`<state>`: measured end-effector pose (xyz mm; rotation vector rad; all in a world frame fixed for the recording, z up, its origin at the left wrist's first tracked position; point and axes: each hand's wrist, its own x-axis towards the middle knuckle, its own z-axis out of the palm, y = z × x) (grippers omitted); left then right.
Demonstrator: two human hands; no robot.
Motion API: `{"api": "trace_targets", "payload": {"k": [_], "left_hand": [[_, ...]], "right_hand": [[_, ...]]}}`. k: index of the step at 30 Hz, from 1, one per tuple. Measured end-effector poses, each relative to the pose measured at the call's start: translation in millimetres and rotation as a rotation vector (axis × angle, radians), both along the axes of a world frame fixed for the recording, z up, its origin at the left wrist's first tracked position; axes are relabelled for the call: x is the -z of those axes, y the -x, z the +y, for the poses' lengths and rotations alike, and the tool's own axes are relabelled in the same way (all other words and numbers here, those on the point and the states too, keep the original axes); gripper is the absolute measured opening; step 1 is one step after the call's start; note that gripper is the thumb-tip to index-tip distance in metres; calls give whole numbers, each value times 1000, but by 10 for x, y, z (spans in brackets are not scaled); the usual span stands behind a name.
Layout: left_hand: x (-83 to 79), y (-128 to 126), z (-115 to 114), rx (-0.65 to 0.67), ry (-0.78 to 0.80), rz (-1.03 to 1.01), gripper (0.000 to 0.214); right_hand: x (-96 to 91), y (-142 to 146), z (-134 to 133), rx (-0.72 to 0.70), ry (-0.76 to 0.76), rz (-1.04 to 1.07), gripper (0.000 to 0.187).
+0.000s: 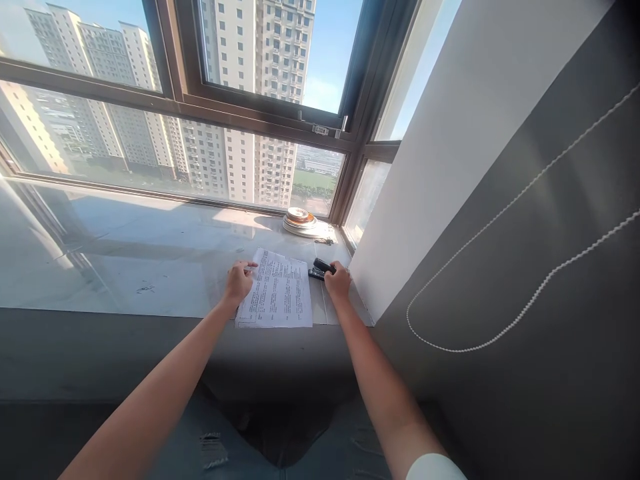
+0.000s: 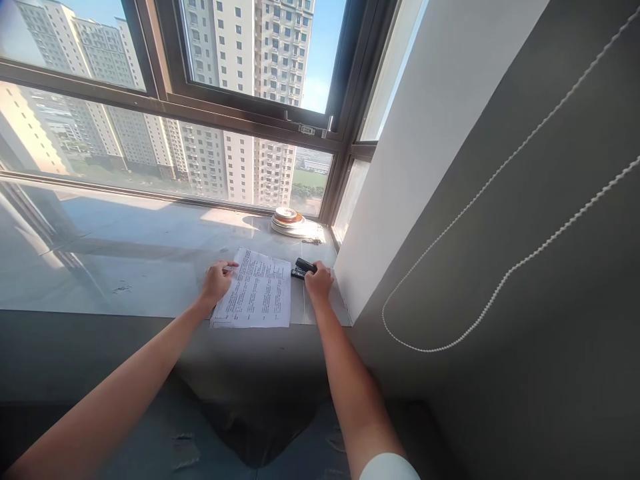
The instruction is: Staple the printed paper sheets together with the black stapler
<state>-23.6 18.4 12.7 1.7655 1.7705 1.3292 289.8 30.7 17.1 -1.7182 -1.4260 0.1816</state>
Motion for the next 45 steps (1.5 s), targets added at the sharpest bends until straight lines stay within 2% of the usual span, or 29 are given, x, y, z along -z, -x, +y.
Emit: {"api": "trace_targets", "payload": {"k": [2, 5, 12, 18, 21, 27, 34, 41, 43, 45], "left_hand": [[-14, -1, -16, 13, 2, -1, 31], [-33, -1, -31, 23, 23, -5, 31], [-33, 2, -13, 53, 29, -41, 33], [-41, -5, -6, 42, 27, -55, 35], [-70, -13, -25, 29, 34, -64, 35], [-102, -47, -46, 20, 35, -64, 36], [-86, -60, -42, 14, 83, -75, 36], [-62, -47, -23, 8, 47, -48, 34], [-41, -35, -17, 13, 35, -42, 34], [-19, -24, -6, 17, 27, -35, 34]], "right_hand": [[18, 5, -2, -15, -48, -45, 45], [29, 4, 5, -134, -91, -52, 51], [-7, 28, 0, -232, -77, -71, 48], [-20, 137, -70, -306, -104, -330, 72], [-19, 180, -85, -355, -97, -437, 78], [-24, 219, -119, -382, -77, -562, 68], [-19, 205, -113, -394, -95, -551, 62], [-50, 222, -97, -449, -63, -620, 60], [-31, 228, -113, -427, -81, -618, 59], [2, 221, -118, -348, -104, -593, 61]]}}
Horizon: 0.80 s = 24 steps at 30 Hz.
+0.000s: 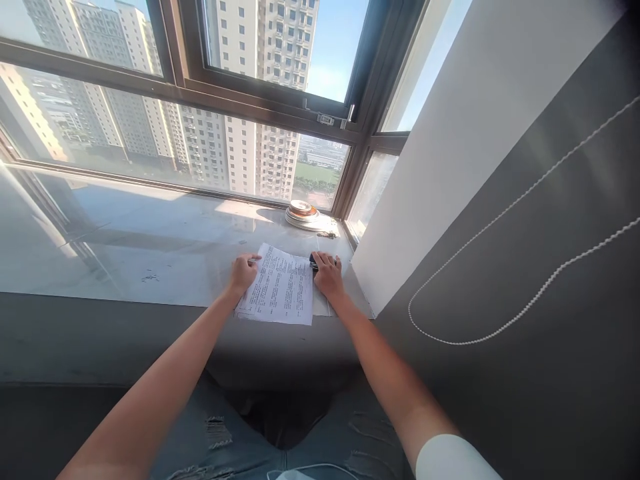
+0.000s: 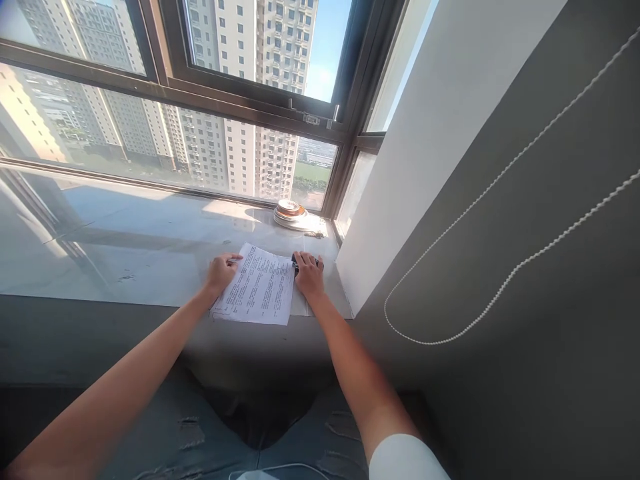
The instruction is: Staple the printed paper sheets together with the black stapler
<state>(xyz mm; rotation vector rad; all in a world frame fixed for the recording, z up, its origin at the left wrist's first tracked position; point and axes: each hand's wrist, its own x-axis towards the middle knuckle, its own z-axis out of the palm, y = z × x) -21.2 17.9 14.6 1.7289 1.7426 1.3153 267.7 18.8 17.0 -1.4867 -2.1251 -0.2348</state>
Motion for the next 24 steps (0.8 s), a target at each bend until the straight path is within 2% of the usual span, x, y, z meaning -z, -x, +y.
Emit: {"api": "trace_targets", "payload": {"k": [4, 8, 12, 14, 17, 22, 24], "left_hand": [[22, 7, 18, -3, -3, 14, 32], [23, 8, 18, -1, -10, 31, 29], [49, 18, 41, 2, -49, 60, 28], [56, 20, 57, -6, -67, 68, 27], [29, 14, 52, -18, -49, 61, 30], [-82, 7, -26, -50, -59, 29, 30], [-105, 11, -44, -57, -98, 26, 31]], "right_hand": [[57, -61, 35, 191, 21, 129, 64], [79, -138, 62, 275, 39, 257, 54], [57, -199, 51, 337, -13, 444, 46], [21, -211, 36, 304, -68, 549, 46], [-47, -147, -16, 180, -121, 618, 45], [-92, 267, -182, -137, 36, 530, 42], [-82, 457, -225, -210, 101, 476, 41]]}}
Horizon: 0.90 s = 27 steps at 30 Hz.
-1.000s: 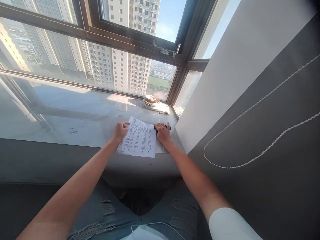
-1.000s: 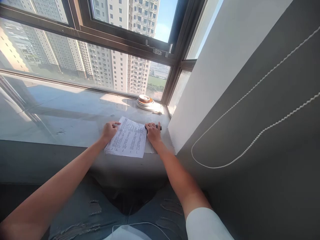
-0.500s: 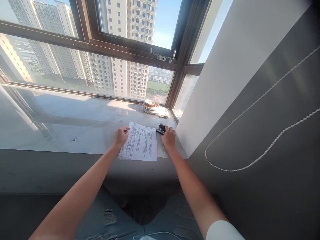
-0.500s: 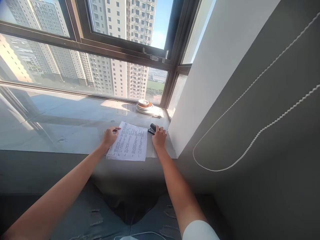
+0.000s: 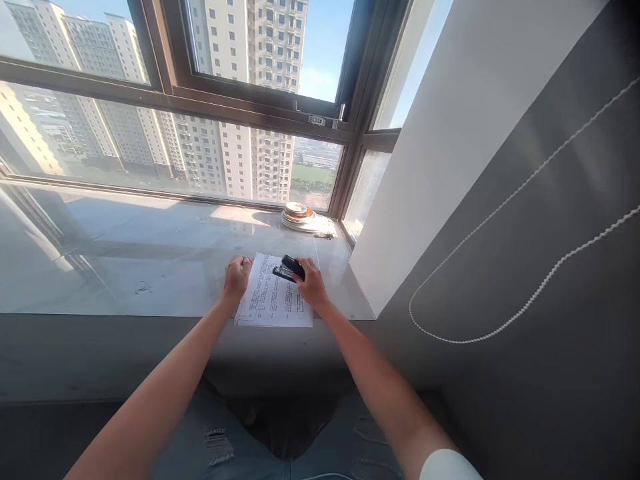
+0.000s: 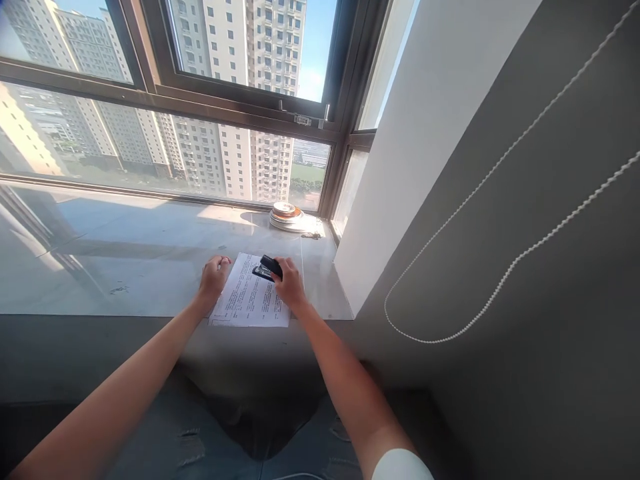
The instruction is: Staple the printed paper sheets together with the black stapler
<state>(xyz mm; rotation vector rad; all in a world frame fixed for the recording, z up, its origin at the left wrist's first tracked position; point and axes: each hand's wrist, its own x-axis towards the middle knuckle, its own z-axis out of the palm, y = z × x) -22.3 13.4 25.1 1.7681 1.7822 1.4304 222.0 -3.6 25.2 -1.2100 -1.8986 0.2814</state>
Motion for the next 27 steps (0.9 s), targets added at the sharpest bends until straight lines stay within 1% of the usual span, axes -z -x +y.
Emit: {"api": "trace_targets", "payload": {"k": [2, 4, 9, 14, 17, 20, 21, 23, 25, 27], "left_hand": [[1, 7, 4, -1, -19, 16, 31], [18, 16, 26, 1, -2, 42, 31], [58, 32, 84, -5, 61, 50, 30], [33, 15, 75, 3, 89, 68, 29], [18, -10, 53, 93, 55, 96, 30], [36, -33, 52, 237, 55, 130, 32], [51, -39, 60, 286, 68, 145, 33], [90, -44, 88, 345, 98, 174, 39], [133, -35, 125, 341, 124, 190, 43], [168, -13, 163, 307, 146, 175, 44]], "right_hand": [[12, 138, -5, -52, 28, -43, 42], [22, 206, 24, -87, 38, -68, 42], [66, 191, 126, -121, 53, -22, 43], [110, 160, 181, -151, 76, 75, 43], [109, 138, 207, -213, 89, 159, 42], [102, 105, 252, -280, 164, 268, 38], [104, 94, 275, -276, 209, 302, 37], [118, 72, 340, -219, 300, 343, 43], [146, 46, 424, -137, 358, 348, 45], [181, 13, 508, -87, 384, 346, 40]]}}
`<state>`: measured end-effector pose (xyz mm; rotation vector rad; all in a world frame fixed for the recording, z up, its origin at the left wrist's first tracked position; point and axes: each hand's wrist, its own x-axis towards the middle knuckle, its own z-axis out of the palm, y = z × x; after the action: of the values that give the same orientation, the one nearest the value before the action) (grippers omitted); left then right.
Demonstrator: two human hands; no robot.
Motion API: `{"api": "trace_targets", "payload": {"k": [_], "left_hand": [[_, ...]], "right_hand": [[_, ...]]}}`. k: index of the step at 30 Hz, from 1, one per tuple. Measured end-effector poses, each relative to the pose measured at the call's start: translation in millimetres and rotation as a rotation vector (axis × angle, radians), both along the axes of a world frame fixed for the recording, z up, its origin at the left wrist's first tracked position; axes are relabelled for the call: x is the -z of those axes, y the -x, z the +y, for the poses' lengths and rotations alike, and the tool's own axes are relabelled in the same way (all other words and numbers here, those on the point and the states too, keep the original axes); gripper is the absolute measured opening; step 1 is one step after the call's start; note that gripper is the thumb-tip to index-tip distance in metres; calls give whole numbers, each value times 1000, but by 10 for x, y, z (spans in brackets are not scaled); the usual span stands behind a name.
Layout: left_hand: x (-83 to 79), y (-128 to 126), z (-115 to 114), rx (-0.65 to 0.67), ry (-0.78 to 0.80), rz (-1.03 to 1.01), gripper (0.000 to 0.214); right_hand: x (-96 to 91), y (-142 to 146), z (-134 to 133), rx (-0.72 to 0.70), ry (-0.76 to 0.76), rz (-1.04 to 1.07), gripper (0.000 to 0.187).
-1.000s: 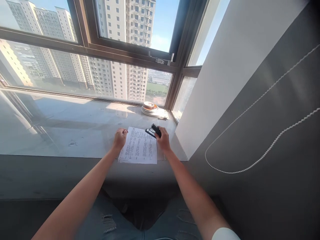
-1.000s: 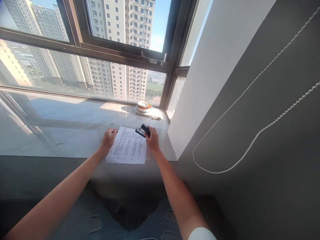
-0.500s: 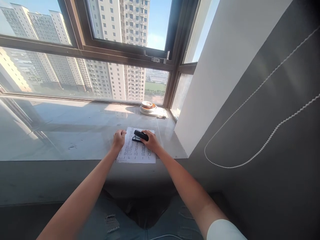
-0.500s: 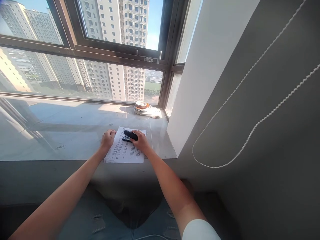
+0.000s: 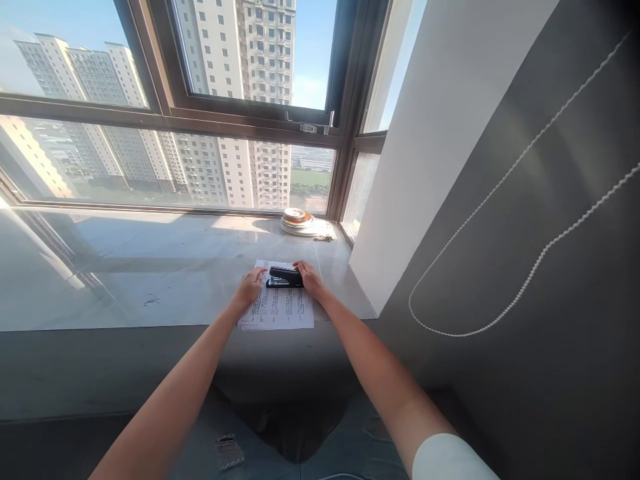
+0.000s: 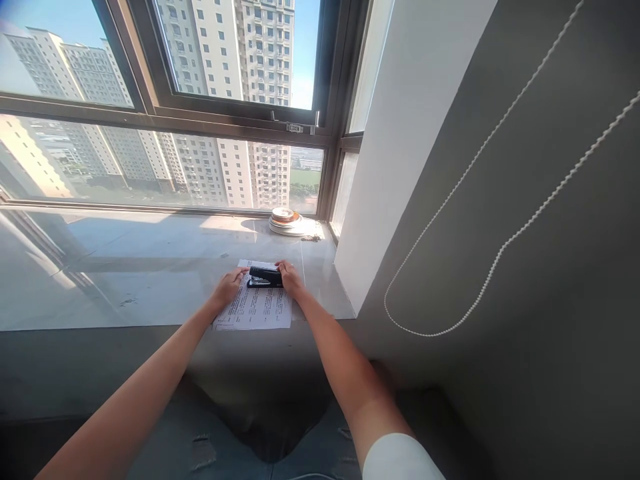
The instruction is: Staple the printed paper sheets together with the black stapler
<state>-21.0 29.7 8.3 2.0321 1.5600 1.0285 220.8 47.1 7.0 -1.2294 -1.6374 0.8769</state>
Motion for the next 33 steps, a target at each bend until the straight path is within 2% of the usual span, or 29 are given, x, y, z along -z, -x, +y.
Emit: {"api": "trace_targets", "payload": {"k": [7, 12, 15, 20, 23, 27, 31, 33], "left_hand": [[-10, 53, 22, -87, 40, -157, 40], [-46, 34, -23, -126, 30, -136, 36], [-2, 66, 4, -122, 37, -202, 37], [82, 124, 97, -81, 54, -428, 38], [85, 123, 112, -77, 69, -466, 38], [68, 118, 88, -65, 65, -426, 38], [51, 105, 58, -79, 34, -423, 35], [33, 88, 33, -94, 30, -450, 34]], "right_hand": [[34, -48, 79, -12, -78, -47, 35], [-18, 24, 24, 1, -158, -158, 33], [-15, 48, 18, 6, -208, -202, 34], [-5, 42, 5, 11, -188, -190, 37], [-30, 33, -47, -63, -191, -148, 38], [-64, 21, -151, -206, -295, -264, 35], [-66, 7, -220, -193, -378, -313, 32], [-61, 9, -243, -149, -487, -303, 32]]}}
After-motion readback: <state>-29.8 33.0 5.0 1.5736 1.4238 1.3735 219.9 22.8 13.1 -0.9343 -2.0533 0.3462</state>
